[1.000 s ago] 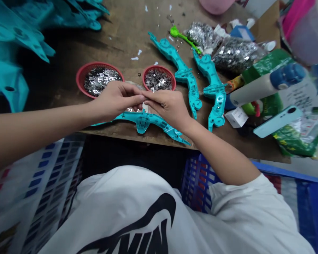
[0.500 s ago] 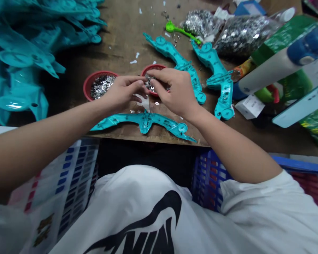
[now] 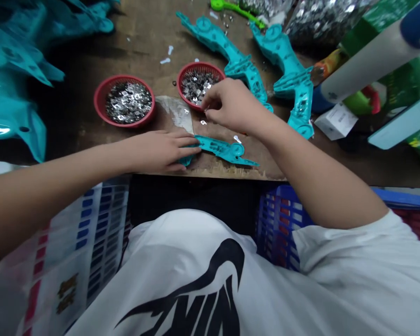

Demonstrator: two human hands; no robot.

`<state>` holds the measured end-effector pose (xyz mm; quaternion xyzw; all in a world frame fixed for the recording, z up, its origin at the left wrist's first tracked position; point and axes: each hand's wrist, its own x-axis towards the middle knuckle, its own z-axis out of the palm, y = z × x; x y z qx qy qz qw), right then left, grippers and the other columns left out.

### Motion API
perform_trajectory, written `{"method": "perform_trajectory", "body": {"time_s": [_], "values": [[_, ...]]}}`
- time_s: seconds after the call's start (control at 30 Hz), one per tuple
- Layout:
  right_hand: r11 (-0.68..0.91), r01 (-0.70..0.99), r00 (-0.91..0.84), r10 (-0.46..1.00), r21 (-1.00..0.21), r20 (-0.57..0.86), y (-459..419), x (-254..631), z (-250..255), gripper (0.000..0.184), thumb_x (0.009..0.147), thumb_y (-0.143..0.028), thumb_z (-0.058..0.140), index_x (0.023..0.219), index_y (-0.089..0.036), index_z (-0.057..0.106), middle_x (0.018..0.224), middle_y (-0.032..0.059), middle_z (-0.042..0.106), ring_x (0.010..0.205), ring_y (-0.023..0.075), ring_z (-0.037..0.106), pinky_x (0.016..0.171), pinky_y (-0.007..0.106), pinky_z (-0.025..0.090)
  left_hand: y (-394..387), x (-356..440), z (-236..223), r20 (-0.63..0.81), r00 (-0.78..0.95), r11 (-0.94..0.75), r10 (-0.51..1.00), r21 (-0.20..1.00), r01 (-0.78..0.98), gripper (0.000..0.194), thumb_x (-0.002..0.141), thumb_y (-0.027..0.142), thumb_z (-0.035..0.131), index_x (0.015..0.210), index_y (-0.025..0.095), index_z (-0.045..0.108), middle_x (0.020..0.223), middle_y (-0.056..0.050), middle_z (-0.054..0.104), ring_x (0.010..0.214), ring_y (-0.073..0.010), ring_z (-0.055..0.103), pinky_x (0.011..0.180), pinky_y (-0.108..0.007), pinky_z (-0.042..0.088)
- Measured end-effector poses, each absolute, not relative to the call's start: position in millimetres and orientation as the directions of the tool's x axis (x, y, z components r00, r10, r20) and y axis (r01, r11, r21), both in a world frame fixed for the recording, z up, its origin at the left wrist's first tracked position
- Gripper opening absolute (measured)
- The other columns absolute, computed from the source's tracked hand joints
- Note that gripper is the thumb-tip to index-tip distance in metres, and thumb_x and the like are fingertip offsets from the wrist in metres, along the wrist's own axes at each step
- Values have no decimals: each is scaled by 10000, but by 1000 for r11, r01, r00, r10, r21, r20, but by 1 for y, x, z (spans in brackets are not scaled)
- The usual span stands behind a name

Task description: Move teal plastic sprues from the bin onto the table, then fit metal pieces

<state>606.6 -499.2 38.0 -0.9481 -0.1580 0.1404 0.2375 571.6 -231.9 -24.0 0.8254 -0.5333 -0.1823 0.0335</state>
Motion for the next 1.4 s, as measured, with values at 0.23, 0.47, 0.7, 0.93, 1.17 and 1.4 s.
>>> {"method": "perform_trajectory", "body": {"time_s": [0.23,0.47,0.7,0.93,1.17,1.4], "values": [[-834,258,864,425,-487,-271,-498,609,22,280,975,-315,815,1214,-258,949,1097,95,909,1159,381,853,1051,477,675,-184,645,-5,-167,583,-605,-795,141,-784,474,1198,522,488,1241,265,884,1294,-79,849,1167,-294,702,1046,-478,596],[-880,78,794,339,-468,-505,-500,609,9,194,915,-341,959,1077,-242,916,932,105,864,932,362,858,893,479,713,-115,718,-66,-202,924,-936,-324,211,-282,567,884,848,767,1134,356,895,1096,-78,806,1306,-406,527,1261,-709,296],[-856,-90,724,295,-509,-624,-497,609,-3,155,906,-354,996,927,-242,892,828,103,820,906,363,861,820,486,753,-115,724,-85,104,929,-856,-356,362,-369,692,847,916,710,1148,328,919,1097,-100,799,1481,-430,443,1325,-673,209],[-817,-135,712,314,-560,-628,-496,610,-9,274,849,-374,1069,1019,-244,897,814,88,812,939,370,874,840,477,781,-156,687,-35,95,983,-966,-159,190,-175,556,877,691,837,1100,192,936,1178,-181,797,1286,-445,615,1224,-756,404],[-806,-213,714,258,-553,-651,-490,606,-5,234,860,-319,1056,944,-226,859,798,71,805,931,337,881,870,423,792,-211,631,7,63,946,-916,-318,237,-324,424,1039,359,695,1361,213,931,1347,-152,842,1387,-443,713,1225,-653,506],[-799,-184,697,305,-573,-649,-488,606,-5,257,881,-391,1053,959,-238,861,796,72,816,908,322,883,842,409,788,-209,632,-32,66,851,-721,-522,499,-481,275,991,558,742,1084,350,898,1102,-85,866,1235,-372,721,1224,-546,479]]}}
